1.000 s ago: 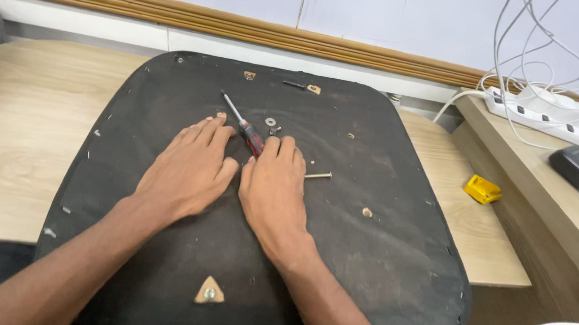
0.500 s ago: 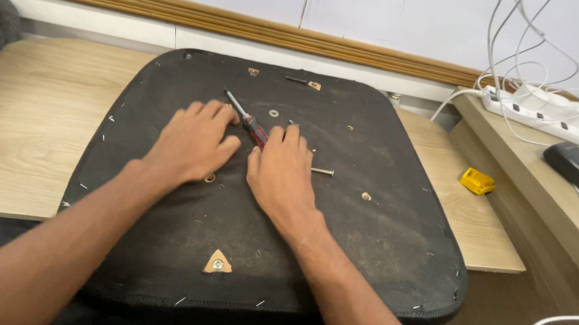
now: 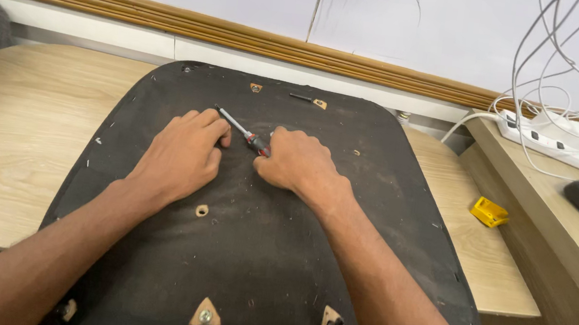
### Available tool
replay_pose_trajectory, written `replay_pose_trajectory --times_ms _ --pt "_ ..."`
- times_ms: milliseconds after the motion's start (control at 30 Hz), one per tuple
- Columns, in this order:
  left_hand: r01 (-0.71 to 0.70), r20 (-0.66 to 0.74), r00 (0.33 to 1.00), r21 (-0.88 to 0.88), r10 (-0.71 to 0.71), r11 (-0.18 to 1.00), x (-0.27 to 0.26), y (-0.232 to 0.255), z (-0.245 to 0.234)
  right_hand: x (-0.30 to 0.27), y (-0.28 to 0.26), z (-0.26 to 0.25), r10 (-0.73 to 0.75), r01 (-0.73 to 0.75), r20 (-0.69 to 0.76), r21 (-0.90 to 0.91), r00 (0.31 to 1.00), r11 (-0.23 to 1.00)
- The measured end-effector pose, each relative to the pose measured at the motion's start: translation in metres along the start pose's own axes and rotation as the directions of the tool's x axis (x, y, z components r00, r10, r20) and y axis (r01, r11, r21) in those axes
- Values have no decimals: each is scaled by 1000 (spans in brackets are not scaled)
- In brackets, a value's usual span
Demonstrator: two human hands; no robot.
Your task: The person uses a screwdriver to remove screws from the underside of an overturned chair seat. They unscrew multiple fasteners one by one and place them on the seat surface.
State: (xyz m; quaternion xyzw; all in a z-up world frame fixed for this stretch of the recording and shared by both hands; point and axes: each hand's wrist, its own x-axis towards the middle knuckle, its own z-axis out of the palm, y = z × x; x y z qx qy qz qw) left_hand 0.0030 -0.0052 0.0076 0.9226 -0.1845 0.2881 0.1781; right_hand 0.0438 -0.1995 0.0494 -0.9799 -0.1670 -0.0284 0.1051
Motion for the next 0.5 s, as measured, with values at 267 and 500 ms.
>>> replay_pose_trajectory --times_ms 267,500 --pt "-35 -48 998 -2 35 999 -16 9 -7 -29 7 37 -114 132 -401 17 909 991" --pt "-3 -31 1000 58 4 998 -6 5 1 -41 -3 58 -106 114 -632 -28 768 993"
